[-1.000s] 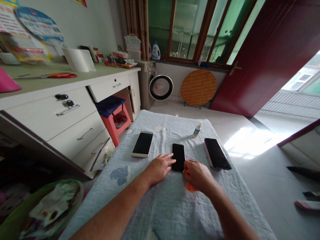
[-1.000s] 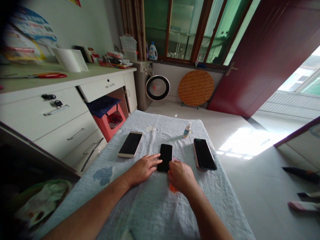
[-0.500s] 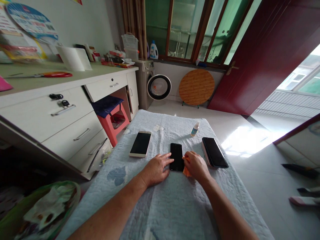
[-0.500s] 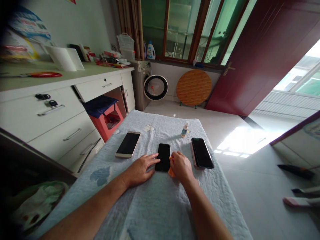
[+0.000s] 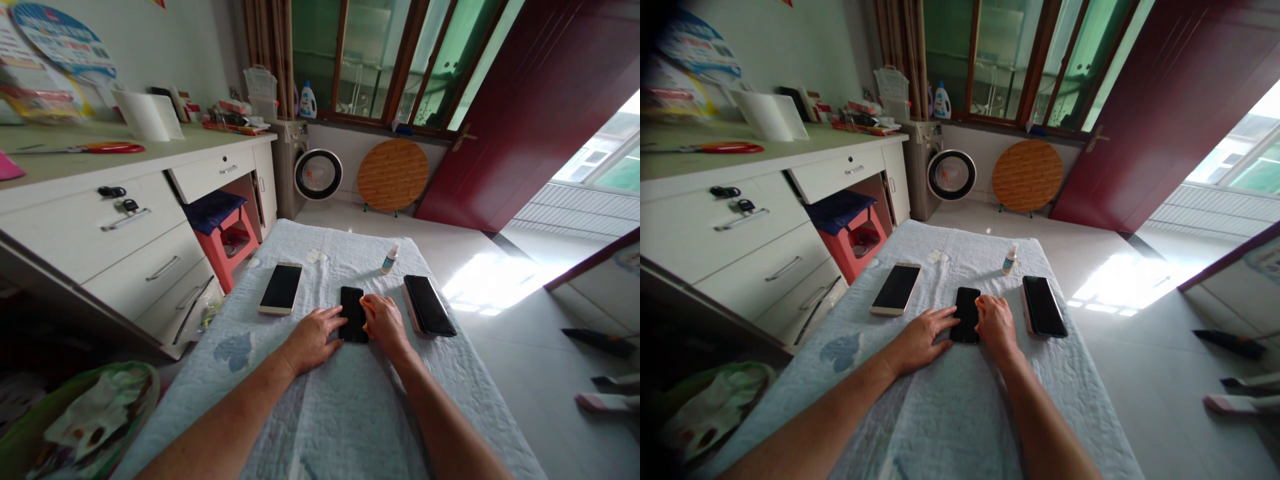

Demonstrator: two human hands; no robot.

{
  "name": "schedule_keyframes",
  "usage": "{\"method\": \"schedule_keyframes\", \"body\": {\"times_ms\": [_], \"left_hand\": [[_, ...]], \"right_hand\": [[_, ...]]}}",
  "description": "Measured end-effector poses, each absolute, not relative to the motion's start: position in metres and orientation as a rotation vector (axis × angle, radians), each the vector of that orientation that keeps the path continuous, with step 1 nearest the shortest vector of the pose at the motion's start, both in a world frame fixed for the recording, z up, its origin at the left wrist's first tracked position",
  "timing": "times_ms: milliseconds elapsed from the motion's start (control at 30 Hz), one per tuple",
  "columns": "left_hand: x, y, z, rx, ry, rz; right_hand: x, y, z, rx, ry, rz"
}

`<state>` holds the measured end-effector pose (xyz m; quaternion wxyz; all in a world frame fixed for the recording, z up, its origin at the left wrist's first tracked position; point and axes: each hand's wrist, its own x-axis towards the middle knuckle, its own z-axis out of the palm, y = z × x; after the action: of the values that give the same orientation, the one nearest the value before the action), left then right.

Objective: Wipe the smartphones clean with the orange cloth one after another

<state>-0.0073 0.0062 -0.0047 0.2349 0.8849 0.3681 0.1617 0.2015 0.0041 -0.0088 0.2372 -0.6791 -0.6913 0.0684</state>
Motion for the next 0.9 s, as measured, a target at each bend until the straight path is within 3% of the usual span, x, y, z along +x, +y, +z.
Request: {"method": "schedule_keyframes", "body": {"times_ms": [200, 700, 900], "left_hand": [[-0.007, 0.005, -0.005, 2.435, 1.028, 0.459], [-0.004, 0.005, -0.004, 2.478, 1.063, 0.461], [-0.005, 0.006, -0.006, 2.444, 1.047, 0.465]], "right_hand": [[0.202, -0.008, 0.005, -1.841, -1.941, 0.285], [0.211, -0.029, 0.03, -1.892, -1.946, 0.907], [0.21, -0.026, 0.025, -1.903, -1.875, 0.759]]}}
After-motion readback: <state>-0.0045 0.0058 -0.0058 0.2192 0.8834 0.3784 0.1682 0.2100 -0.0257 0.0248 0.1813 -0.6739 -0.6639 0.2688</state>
